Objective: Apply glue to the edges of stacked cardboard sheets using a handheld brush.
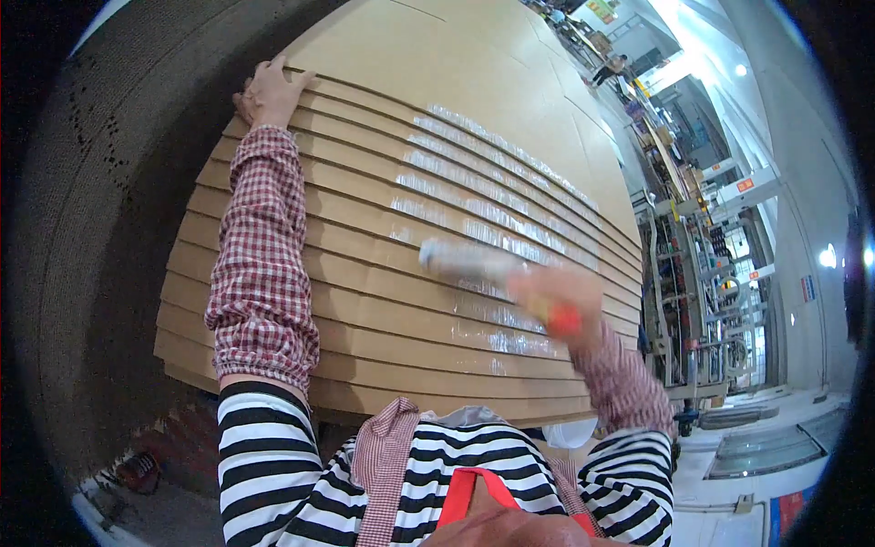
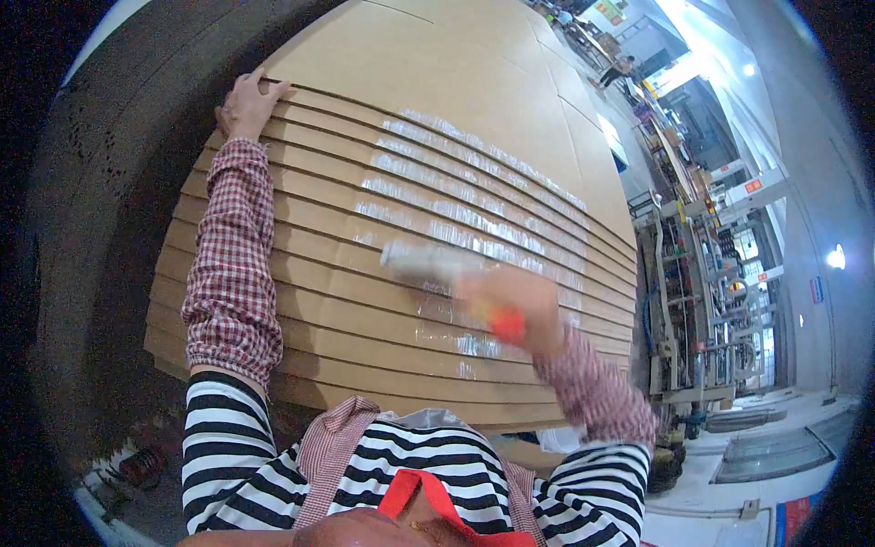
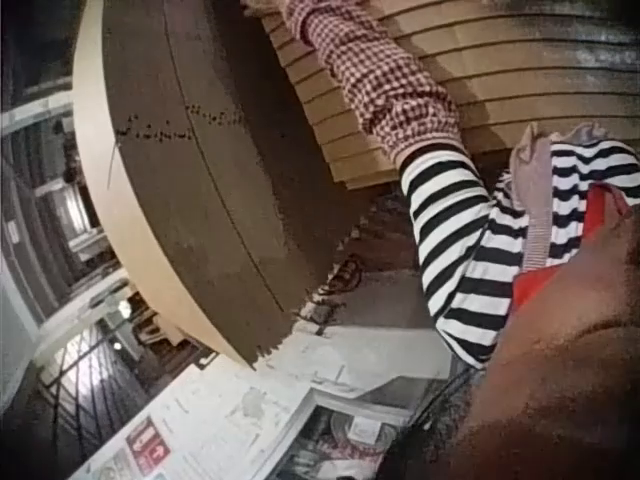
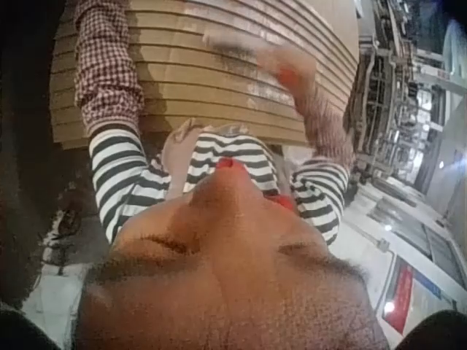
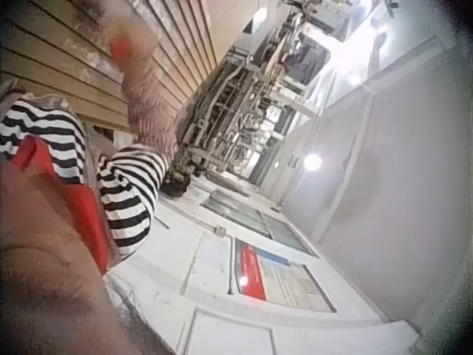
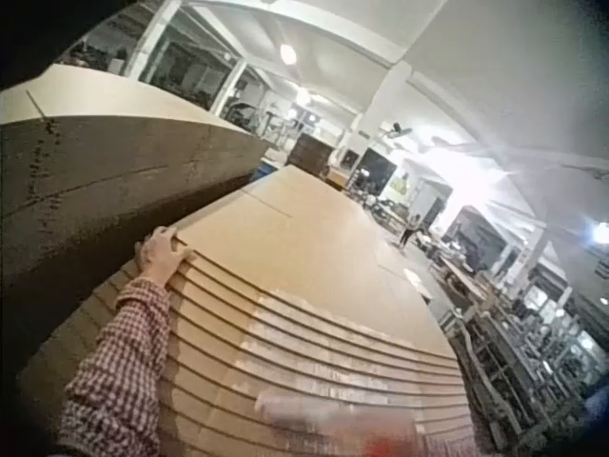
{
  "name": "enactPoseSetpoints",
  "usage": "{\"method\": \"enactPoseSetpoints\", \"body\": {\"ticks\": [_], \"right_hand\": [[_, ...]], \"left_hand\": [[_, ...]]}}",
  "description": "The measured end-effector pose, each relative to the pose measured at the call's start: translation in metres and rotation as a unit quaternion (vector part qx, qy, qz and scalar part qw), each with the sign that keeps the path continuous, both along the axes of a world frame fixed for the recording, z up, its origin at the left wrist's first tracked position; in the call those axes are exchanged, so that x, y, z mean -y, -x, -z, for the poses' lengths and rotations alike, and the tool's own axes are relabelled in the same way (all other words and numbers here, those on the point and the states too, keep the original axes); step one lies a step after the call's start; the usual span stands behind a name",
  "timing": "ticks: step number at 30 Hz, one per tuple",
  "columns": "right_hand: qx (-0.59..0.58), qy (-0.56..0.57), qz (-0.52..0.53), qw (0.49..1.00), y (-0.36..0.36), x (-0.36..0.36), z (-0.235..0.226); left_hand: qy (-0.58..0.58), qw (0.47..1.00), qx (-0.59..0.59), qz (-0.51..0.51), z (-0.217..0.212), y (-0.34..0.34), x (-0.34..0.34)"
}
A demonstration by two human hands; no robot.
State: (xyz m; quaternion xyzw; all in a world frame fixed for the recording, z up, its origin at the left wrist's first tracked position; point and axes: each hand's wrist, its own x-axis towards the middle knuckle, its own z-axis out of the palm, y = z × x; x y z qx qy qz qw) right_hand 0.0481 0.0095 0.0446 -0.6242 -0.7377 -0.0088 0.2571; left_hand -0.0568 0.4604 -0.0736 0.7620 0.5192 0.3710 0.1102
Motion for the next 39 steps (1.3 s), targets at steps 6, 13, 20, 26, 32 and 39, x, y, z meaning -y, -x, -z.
{"method": "enactPoseSetpoints", "body": {"ticks": [6, 13, 20, 26, 32, 39], "right_hand": [[-0.353, 0.053, 0.14, 0.923, -0.003, 0.041, -0.022], [-0.057, -0.078, 0.142, 0.985, -0.13, -0.025, -0.015], [-0.041, 0.038, 0.082, 0.995, -0.022, 0.11, -0.026], [-0.069, -0.121, 0.186, 0.973, -0.146, 0.043, -0.052], [-0.068, -0.074, 0.166, 0.981, -0.172, 0.044, -0.008], [-0.268, -0.04, 0.125, 0.954, -0.113, 0.096, -0.039]], "left_hand": [[0.018, 1.0, 0.001, 0.017, -0.006, -0.018, 0.024], [0.007, 0.999, -0.022, 0.026, 0.006, -0.031, 0.006], [0.028, 0.98, -0.191, 0.05, -0.021, -0.014, 0.033], [0.025, 0.984, -0.165, 0.057, -0.015, -0.014, 0.035], [-0.019, 0.985, -0.158, 0.062, -0.005, -0.014, 0.019], [0.013, 0.982, -0.184, 0.035, -0.029, -0.01, 0.029]]}}
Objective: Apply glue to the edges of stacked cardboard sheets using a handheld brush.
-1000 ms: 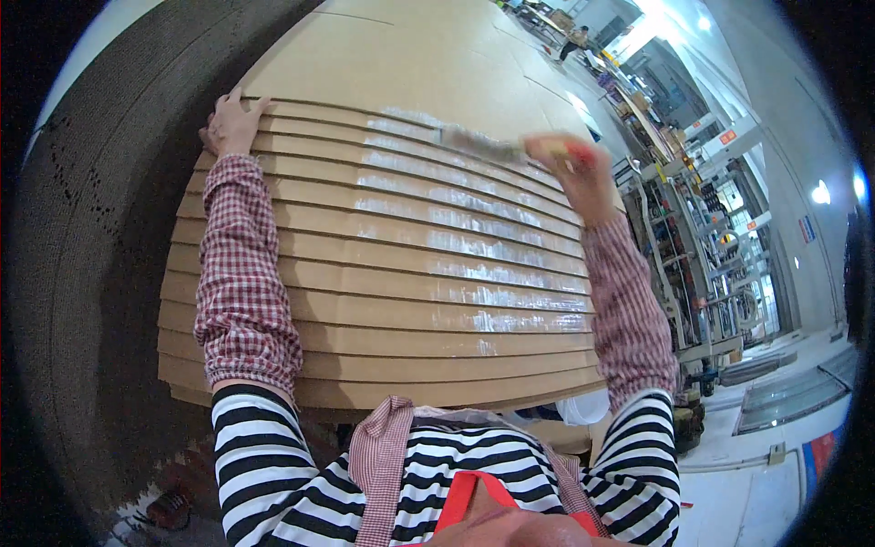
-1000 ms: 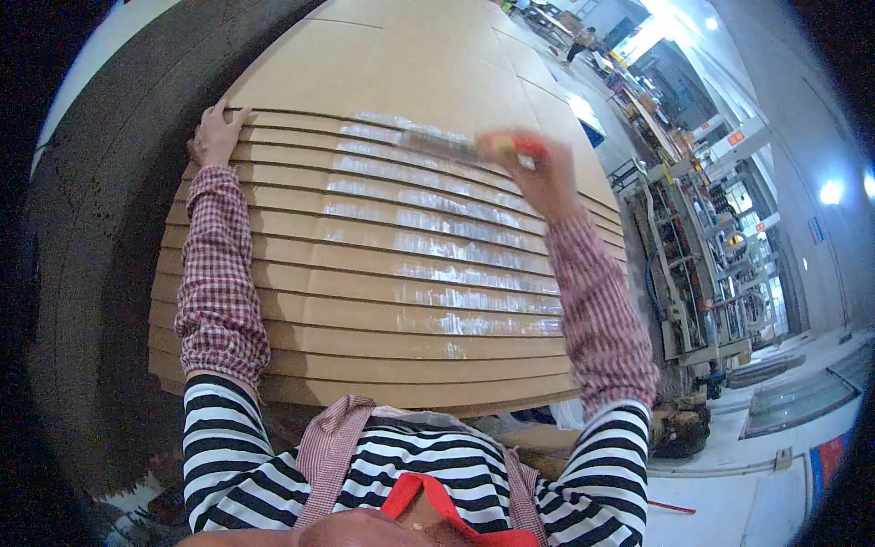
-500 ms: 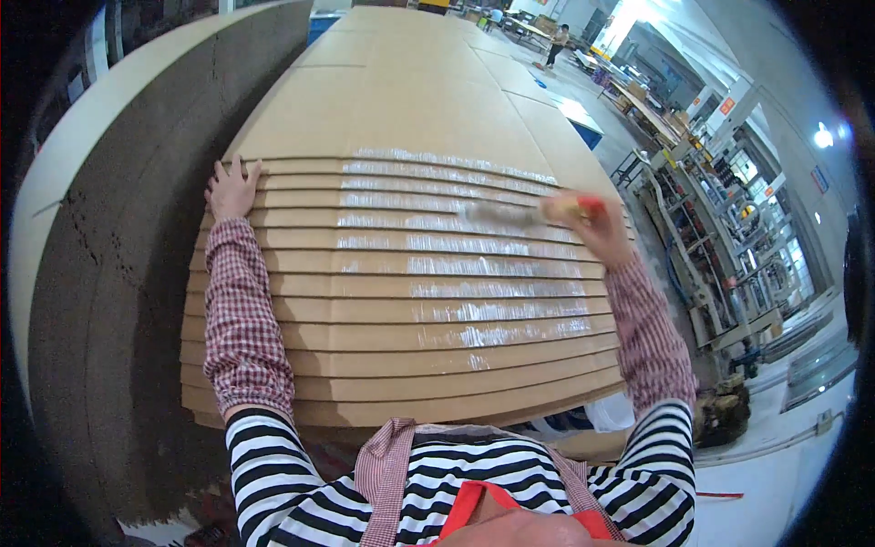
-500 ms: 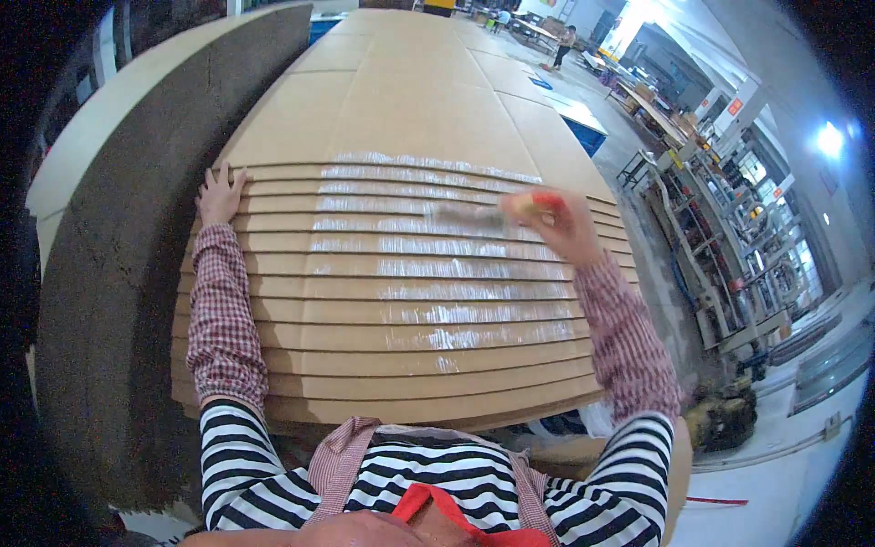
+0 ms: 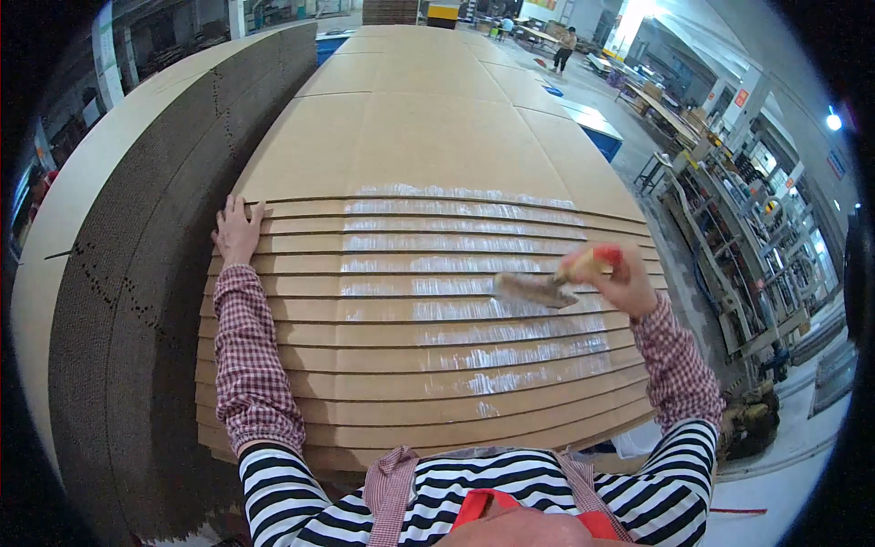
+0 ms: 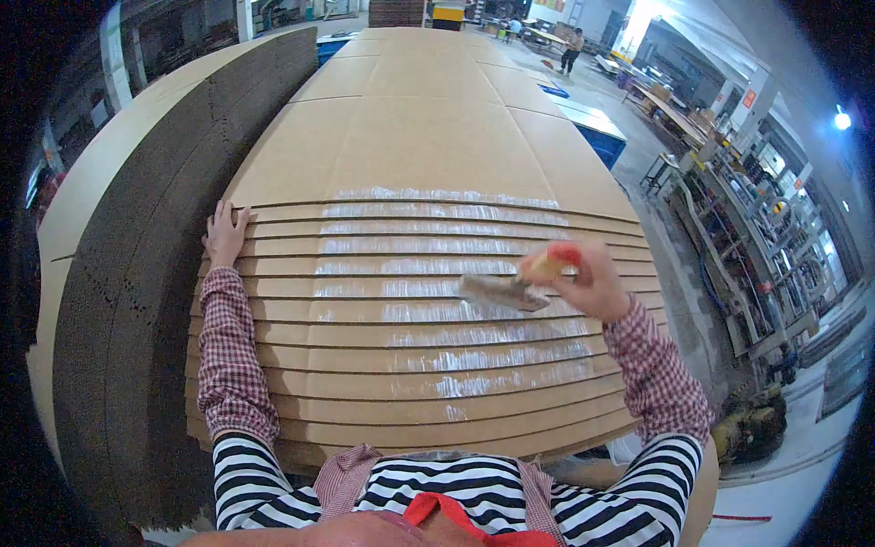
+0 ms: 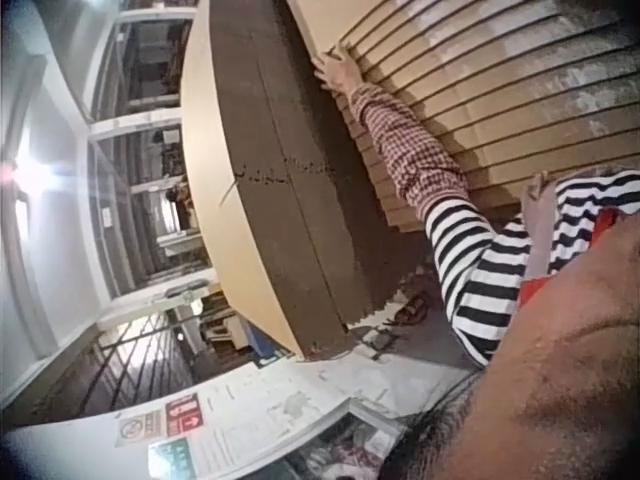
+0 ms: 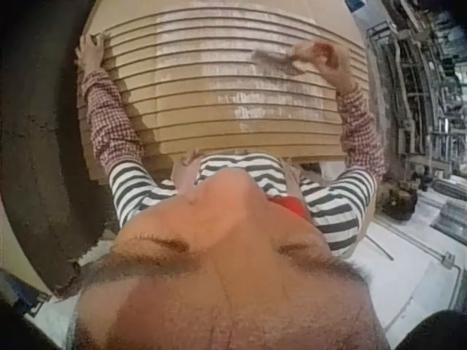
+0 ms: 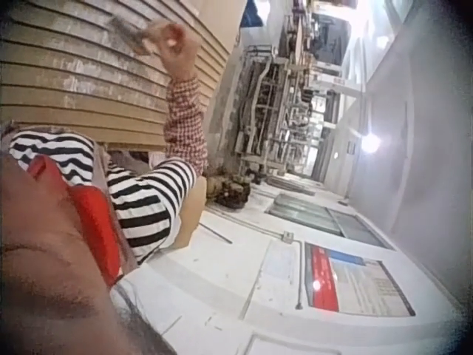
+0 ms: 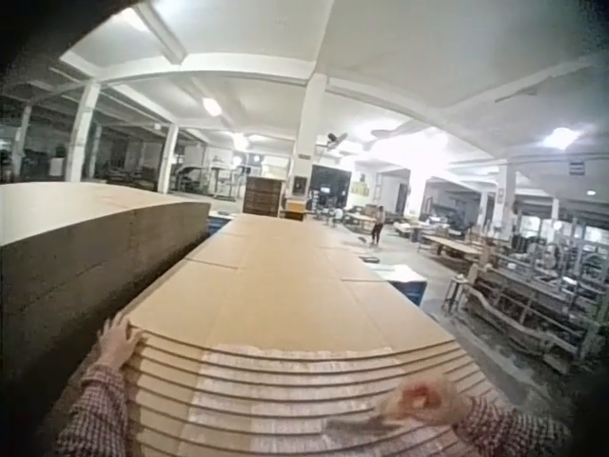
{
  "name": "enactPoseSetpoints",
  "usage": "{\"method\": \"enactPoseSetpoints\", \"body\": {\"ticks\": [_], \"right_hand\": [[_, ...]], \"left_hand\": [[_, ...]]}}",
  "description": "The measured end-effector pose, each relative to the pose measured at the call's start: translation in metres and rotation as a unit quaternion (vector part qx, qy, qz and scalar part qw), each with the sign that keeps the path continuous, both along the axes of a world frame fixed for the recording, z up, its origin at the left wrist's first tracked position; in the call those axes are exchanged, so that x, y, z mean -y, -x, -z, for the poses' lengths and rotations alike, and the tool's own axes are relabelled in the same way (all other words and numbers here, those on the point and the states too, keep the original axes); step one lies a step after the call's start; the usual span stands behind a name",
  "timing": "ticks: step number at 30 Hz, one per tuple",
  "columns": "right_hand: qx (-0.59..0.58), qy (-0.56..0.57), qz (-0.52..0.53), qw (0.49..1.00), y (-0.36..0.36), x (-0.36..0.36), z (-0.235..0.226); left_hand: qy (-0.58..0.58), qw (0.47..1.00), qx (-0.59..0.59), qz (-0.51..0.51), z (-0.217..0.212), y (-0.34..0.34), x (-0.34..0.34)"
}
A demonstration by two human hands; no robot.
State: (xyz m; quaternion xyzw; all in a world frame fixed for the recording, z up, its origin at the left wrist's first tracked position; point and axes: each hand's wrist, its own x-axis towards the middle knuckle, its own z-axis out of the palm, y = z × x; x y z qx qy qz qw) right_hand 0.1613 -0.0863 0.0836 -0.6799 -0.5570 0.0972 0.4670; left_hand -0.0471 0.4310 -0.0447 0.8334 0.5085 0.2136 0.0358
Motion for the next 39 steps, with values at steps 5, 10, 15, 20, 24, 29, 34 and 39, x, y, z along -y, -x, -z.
{"method": "enactPoseSetpoints", "body": {"ticks": [5, 10, 15, 20, 24, 29, 34, 39], "right_hand": [[0.19, -0.045, 0.071, 0.978, -0.055, -0.083, -0.003], [0.28, -0.01, -0.026, 0.96, -0.015, -0.105, 0.012], [0.22, -0.084, -0.025, 0.971, -0.009, -0.142, -0.009], [0.236, -0.04, -0.023, 0.971, -0.018, -0.191, 0.009], [0.281, -0.058, -0.093, 0.953, 0.015, -0.18, 0.006], [0.28, -0.089, -0.03, 0.955, 0.016, -0.228, -0.004], [0.334, -0.02, -0.075, 0.94, 0.027, -0.254, 0.021], [0.265, -0.054, -0.06, 0.961, 0.038, -0.233, 0.007]], "left_hand": [[-0.013, 0.999, 0.026, 0.031, 0.014, -0.025, 0.008], [-0.026, 0.999, 0.045, -0.009, 0.012, -0.005, 0.001], [-0.008, 0.999, 0.052, -0.012, 0.009, -0.005, 0.003], [-0.023, 0.997, 0.074, 0.007, 0.022, -0.014, -0.007], [-0.025, 0.996, 0.085, -0.005, 0.022, -0.006, -0.011], [0.001, 0.996, 0.095, -0.001, 0.016, -0.017, -0.002], [0.005, 0.994, 0.11, -0.006, 0.022, -0.013, -0.002], [0.013, 0.994, 0.111, -0.012, 0.016, -0.008, 0.002]]}}
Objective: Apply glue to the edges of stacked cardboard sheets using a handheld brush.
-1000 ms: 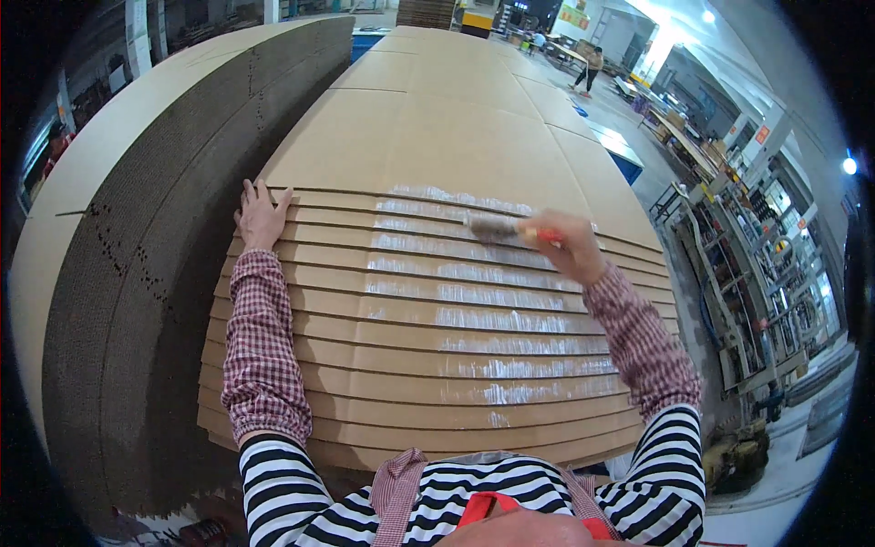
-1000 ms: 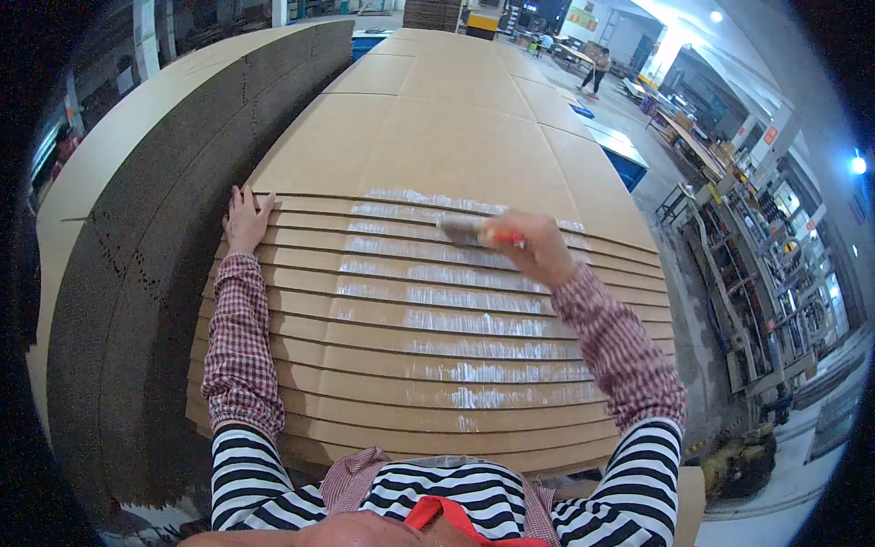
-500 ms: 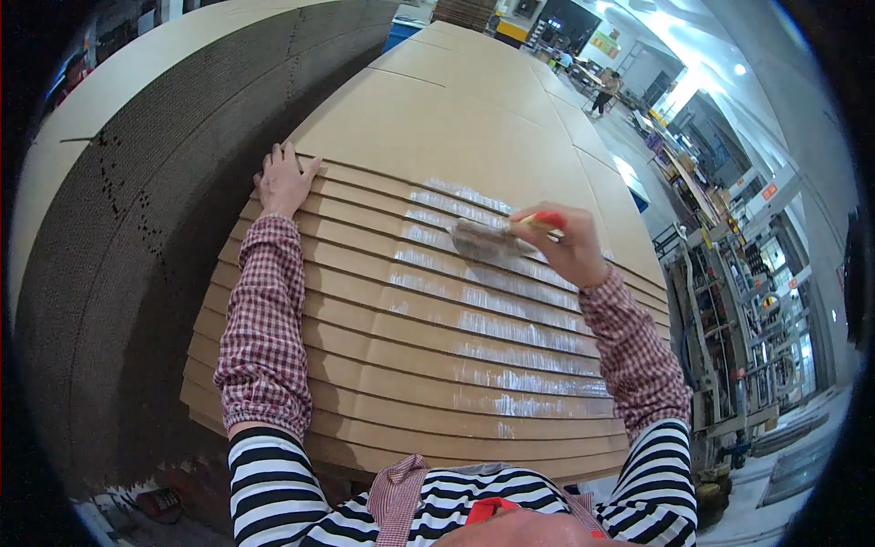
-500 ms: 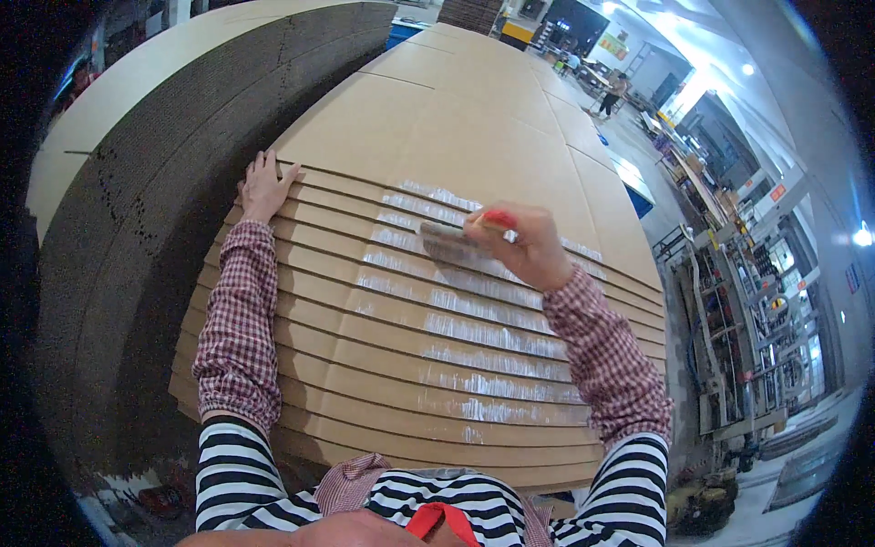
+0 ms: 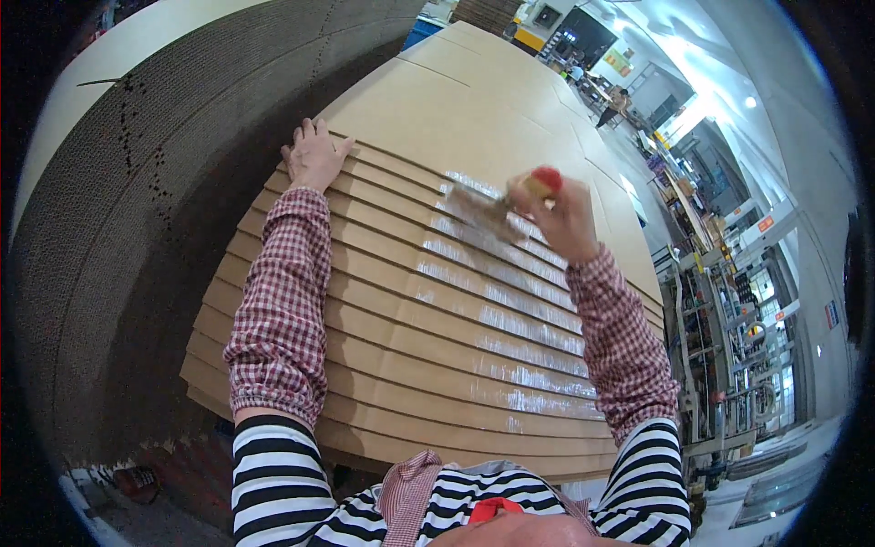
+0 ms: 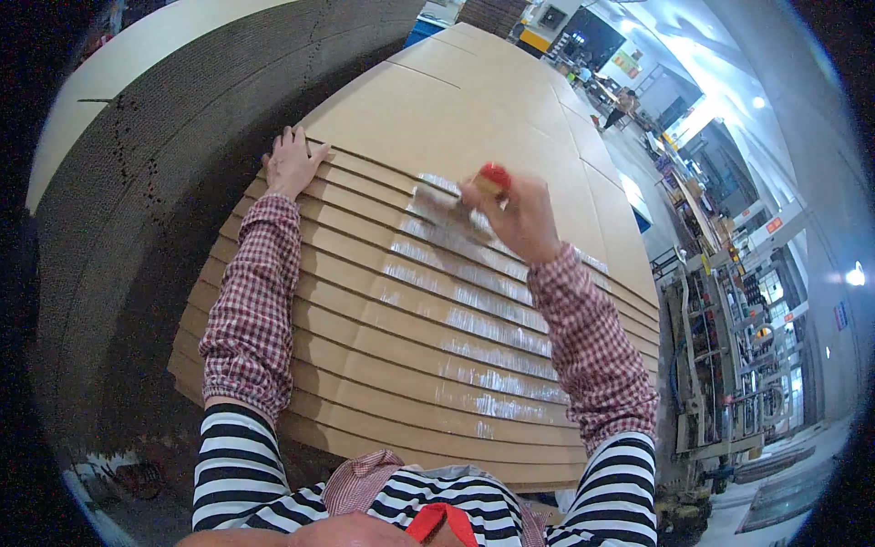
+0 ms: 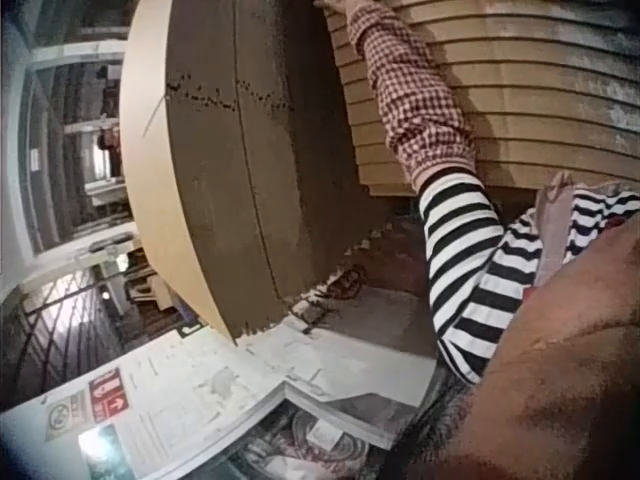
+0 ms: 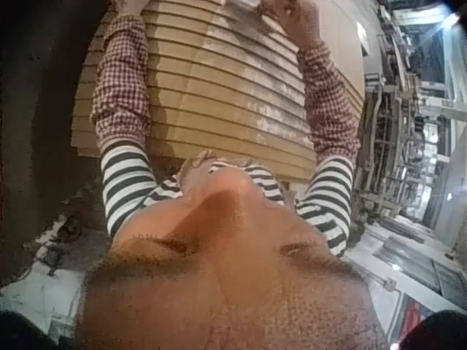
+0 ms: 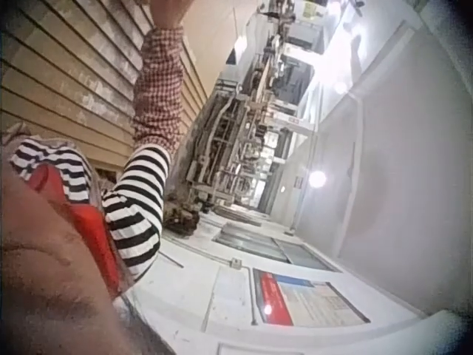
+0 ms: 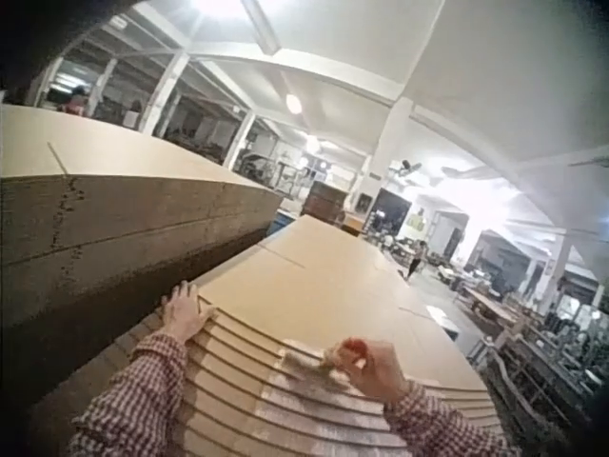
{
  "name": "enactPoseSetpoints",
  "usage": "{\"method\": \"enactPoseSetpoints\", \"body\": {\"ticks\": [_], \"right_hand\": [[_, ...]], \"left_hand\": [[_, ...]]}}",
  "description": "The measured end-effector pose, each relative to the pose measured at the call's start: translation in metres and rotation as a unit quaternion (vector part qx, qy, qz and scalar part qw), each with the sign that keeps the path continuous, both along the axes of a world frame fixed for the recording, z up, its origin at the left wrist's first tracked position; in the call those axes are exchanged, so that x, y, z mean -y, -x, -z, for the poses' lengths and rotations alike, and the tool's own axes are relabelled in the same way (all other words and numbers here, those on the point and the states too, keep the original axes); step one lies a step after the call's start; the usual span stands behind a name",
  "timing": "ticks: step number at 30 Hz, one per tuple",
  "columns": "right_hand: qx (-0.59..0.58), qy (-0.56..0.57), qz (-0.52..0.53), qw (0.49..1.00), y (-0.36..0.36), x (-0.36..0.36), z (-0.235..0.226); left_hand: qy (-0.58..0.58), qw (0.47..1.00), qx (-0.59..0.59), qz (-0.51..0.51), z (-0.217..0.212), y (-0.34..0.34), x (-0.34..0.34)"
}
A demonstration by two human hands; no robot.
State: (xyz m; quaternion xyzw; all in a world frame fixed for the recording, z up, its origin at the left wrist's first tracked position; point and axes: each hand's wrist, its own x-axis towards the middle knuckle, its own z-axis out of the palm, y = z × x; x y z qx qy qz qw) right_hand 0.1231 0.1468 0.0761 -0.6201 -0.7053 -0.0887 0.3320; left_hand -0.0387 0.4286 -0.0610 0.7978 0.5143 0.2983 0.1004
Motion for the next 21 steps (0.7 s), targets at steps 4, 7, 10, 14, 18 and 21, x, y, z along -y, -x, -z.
{"method": "enactPoseSetpoints", "body": {"ticks": [4, 7, 10, 14, 18, 21], "right_hand": [[-0.016, -0.035, 0.017, 0.999, -0.022, -0.037, 0.002], [0.049, 0.019, -0.003, 0.999, -0.011, -0.029, 0.021], [0.126, 0.039, -0.039, 0.99, 0.047, 0.03, 0.03], [0.078, 0.115, -0.091, 0.986, 0.11, 0.108, 0.022], [-0.003, 0.08, -0.059, 0.995, 0.102, 0.1, 0.006], [0.04, 0.009, 0.003, 0.999, 0.051, 0.053, -0.001]], "left_hand": [[0.001, 1.0, 0.009, 0.008, 0.005, -0.01, -0.003], [0.006, 1.0, 0.013, 0.008, 0.003, -0.007, -0.003], [0.009, 1.0, -0.011, 0.003, -0.004, 0.004, -0.005], [0.003, 1.0, -0.012, 0.007, -0.004, -0.005, 0.002], [-0.047, 0.995, -0.082, 0.017, 0.009, -0.001, 0.012], [-0.064, 0.994, -0.076, 0.038, 0.012, -0.003, 0.02]]}}
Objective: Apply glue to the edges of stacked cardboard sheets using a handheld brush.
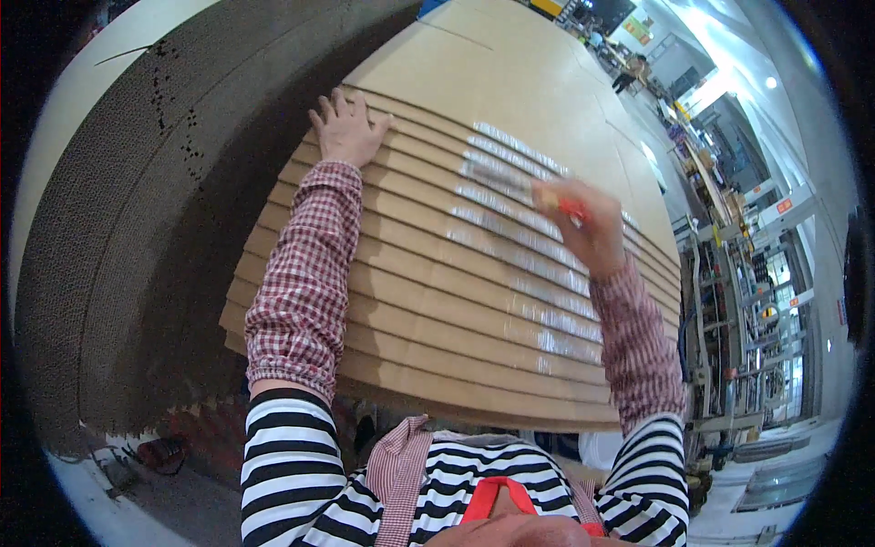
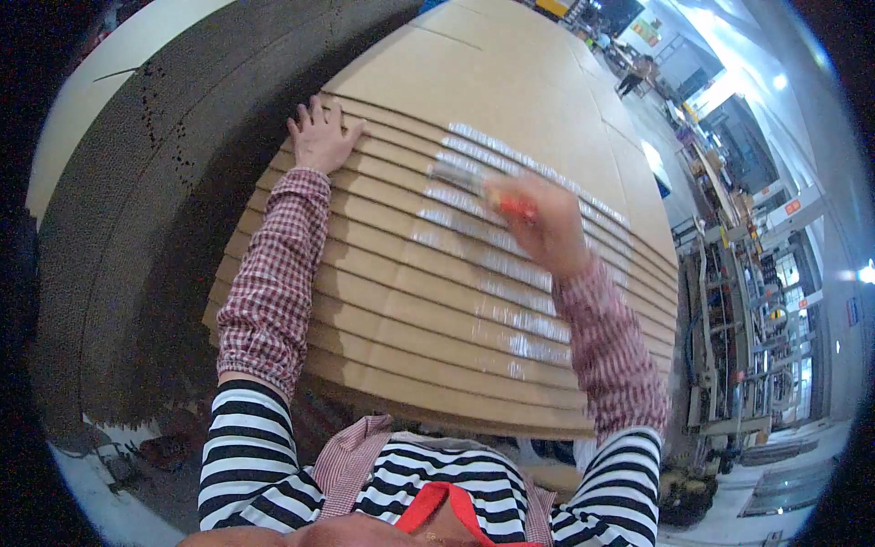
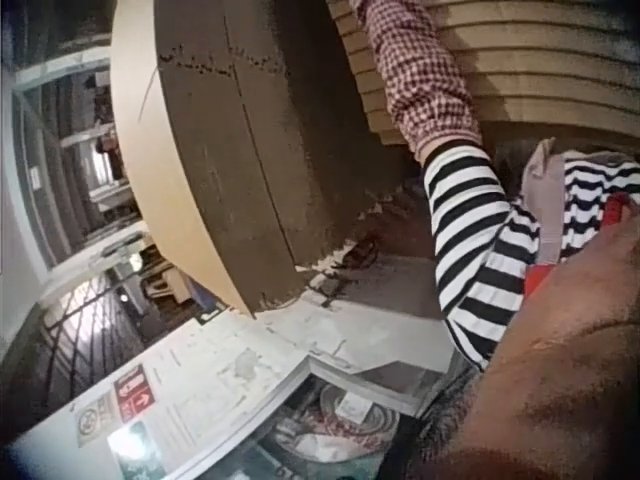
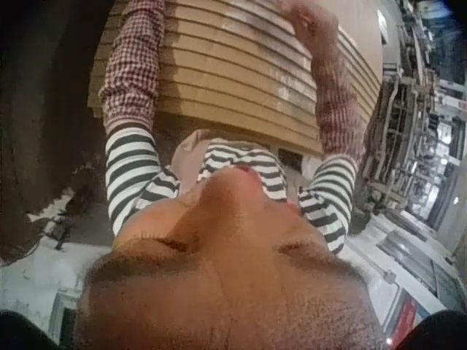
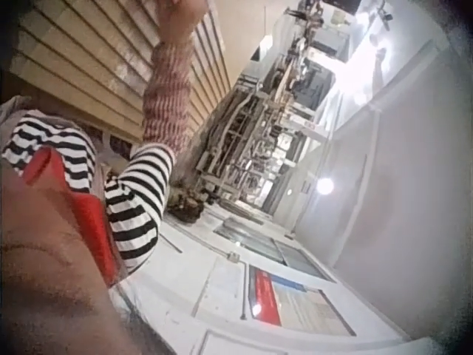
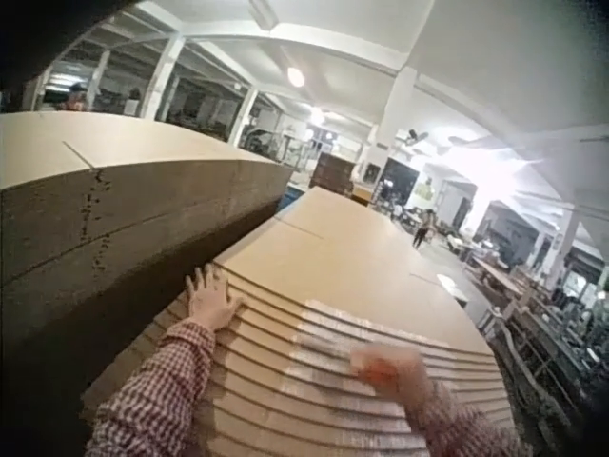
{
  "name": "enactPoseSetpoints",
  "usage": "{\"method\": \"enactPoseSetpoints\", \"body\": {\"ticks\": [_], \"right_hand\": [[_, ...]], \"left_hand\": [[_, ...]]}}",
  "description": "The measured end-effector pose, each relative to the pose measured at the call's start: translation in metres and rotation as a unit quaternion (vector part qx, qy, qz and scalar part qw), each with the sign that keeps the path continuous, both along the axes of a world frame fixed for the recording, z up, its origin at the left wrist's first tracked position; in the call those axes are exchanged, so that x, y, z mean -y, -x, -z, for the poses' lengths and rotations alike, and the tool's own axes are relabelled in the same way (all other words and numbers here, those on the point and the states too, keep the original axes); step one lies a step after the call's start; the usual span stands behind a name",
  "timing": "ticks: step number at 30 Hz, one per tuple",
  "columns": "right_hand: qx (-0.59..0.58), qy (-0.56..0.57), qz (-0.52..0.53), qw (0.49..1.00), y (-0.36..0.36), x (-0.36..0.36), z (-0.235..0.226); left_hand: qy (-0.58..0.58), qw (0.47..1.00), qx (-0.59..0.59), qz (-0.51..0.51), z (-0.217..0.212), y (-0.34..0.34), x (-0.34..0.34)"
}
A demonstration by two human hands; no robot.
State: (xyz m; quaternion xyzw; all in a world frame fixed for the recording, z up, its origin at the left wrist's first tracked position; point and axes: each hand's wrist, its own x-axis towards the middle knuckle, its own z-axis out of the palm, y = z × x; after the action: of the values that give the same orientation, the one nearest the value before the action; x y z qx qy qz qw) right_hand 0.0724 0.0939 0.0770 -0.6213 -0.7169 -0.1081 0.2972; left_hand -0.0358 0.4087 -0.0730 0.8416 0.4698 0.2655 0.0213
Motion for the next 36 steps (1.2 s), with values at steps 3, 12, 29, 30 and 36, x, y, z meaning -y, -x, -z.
{"method": "enactPoseSetpoints", "body": {"ticks": [3, 12, 29, 30, 36], "right_hand": [[0.031, 0.029, -0.018, 0.999, -0.01, -0.008, 0.003], [-0.102, 0.17, -0.093, 0.976, 0.075, 0.115, -0.002], [-0.585, -0.119, 0.125, 0.793, -0.066, -0.023, 0.02], [-0.524, -0.122, 0.114, 0.835, -0.083, -0.032, 0.033], [-0.272, -0.15, 0.201, 0.929, -0.129, -0.036, 0.057]], "left_hand": [[0.034, 0.997, 0.044, -0.052, -0.022, 0.004, -0.009], [0.04, 0.993, 0.071, -0.083, -0.021, 0.009, -0.01], [0.053, 0.991, 0.114, -0.047, 0.011, 0.025, -0.005], [0.044, 0.991, 0.117, -0.051, 0.009, 0.025, -0.004], [0.067, 0.99, 0.116, -0.045, 0.009, 0.002, -0.012]]}}
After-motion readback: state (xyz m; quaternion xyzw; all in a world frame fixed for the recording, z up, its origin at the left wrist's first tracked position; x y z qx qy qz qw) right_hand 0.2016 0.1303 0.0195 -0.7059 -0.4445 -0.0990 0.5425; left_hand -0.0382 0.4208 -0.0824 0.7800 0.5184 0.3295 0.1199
